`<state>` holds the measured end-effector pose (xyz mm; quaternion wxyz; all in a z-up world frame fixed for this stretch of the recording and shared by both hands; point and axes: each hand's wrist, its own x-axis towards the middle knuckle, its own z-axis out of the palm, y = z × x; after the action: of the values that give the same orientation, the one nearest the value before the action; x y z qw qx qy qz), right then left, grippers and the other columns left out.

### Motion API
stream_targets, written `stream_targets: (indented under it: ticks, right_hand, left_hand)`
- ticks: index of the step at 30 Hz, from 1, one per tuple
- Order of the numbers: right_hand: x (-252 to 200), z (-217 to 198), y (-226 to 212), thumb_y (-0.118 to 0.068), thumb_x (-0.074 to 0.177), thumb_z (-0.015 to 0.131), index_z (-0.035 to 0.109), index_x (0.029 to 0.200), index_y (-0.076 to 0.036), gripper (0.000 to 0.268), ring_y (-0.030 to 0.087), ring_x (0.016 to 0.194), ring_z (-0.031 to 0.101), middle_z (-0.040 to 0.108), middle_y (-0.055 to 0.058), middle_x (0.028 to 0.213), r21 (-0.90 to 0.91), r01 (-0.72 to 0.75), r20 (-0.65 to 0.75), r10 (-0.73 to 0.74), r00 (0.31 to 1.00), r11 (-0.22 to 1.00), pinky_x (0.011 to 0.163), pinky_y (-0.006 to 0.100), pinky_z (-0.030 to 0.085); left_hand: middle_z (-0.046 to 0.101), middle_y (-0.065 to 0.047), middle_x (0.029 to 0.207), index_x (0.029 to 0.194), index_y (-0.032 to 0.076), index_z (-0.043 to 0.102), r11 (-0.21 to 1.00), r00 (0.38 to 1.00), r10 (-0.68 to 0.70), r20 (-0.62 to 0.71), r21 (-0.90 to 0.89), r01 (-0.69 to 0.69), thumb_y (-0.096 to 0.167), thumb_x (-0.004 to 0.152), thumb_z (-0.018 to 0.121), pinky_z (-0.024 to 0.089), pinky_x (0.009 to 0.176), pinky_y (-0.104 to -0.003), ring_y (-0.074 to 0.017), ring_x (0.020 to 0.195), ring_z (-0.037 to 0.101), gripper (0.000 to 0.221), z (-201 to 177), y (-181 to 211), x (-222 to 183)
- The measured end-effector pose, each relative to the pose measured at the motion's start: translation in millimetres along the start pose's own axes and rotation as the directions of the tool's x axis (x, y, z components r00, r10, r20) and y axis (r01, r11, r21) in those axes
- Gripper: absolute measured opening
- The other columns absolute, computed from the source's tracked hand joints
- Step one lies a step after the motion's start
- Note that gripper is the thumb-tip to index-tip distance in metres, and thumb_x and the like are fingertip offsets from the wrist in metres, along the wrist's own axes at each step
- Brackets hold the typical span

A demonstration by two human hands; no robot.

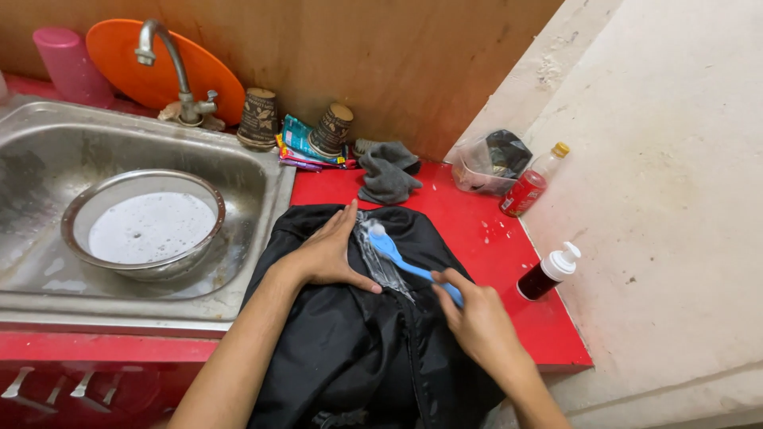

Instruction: Cleaning a black backpack using cleaning foam, a toothbrush, and a cloth at a repair station.

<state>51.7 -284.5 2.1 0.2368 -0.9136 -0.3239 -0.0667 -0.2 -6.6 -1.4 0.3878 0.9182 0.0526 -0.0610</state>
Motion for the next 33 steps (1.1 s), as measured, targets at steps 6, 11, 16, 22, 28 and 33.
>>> stream_targets:
  ticks: [6,11,16,22,28,33]
  right_hand:
    - [-25,-54,-19,-0.031,0.092,0.069,0.073,0.103,-0.02,0.016,0.017,0.057,0.038,0.087,-0.016,0.119,0.057,-0.27,0.201,0.254,0.946,0.961,0.062,0.027,0.048]
    - [-32,-70,-4,-0.035,0.087,0.073,0.08,0.101,-0.025,0.019,0.008,0.085,0.085,0.091,-0.016,0.107,-0.067,-0.274,0.184,0.282,0.942,0.959,0.08,0.025,0.058]
    - [7,-17,-7,-0.026,0.091,0.072,0.074,0.102,-0.019,0.013,0.025,0.048,0.049,0.084,-0.002,0.094,0.056,-0.061,0.025,0.06,0.998,0.997,0.055,0.037,0.044]
    - [-32,-79,-9,-0.031,0.091,0.07,0.077,0.097,-0.019,0.015,0.004,0.085,0.077,0.09,-0.012,0.111,0.04,-0.238,0.234,0.223,0.946,0.97,0.078,0.024,0.054]
    - [12,-35,-9,-0.028,0.092,0.069,0.079,0.102,-0.017,0.017,0.005,0.088,0.074,0.087,-0.008,0.107,0.094,-0.165,0.197,0.144,0.97,0.982,0.081,0.025,0.054]
    - [47,9,-29,-0.032,0.094,0.067,0.072,0.111,-0.03,0.018,0.04,0.096,0.075,0.081,0.011,0.092,0.12,-0.109,0.133,0.093,0.987,0.987,0.083,0.049,0.058]
  left_hand:
    - [-0.014,0.002,0.174,0.161,0.019,-0.02,1.0,1.0,-0.006,0.023,-0.01,0.006,0.058,0.057,0.091,0.005,0.129,-0.039,-0.0188,0.161,-0.009,0.157,-4,4,-2]
    - [-0.013,-0.007,0.173,0.161,0.014,-0.019,1.0,1.0,0.01,0.012,0.005,-0.01,0.06,0.058,0.091,0.004,0.129,-0.039,-0.022,0.16,-0.011,0.158,-5,-4,4]
    - [-0.016,-0.001,0.174,0.161,0.018,-0.021,1.0,1.0,0.006,0.024,0.03,-0.007,0.06,0.058,0.09,0.004,0.129,-0.04,-0.0202,0.161,-0.011,0.157,-2,4,-1]
    - [-0.013,0.001,0.174,0.161,0.02,-0.02,1.0,0.999,-0.015,0.029,-0.005,0.015,0.058,0.057,0.091,0.005,0.129,-0.039,-0.0187,0.161,-0.009,0.157,-4,3,2]
    - [-0.016,0.0,0.174,0.16,0.018,-0.022,1.0,1.0,0.011,0.011,0.021,-0.012,0.059,0.057,0.091,0.005,0.129,-0.04,-0.0203,0.161,-0.009,0.158,-2,3,-3]
    - [0.015,-0.024,0.169,0.164,0.004,-0.009,0.998,0.996,0.06,-0.074,-0.004,-0.06,0.059,0.054,0.099,0.012,0.128,-0.053,-0.0358,0.16,0.007,0.164,1,-1,-3]
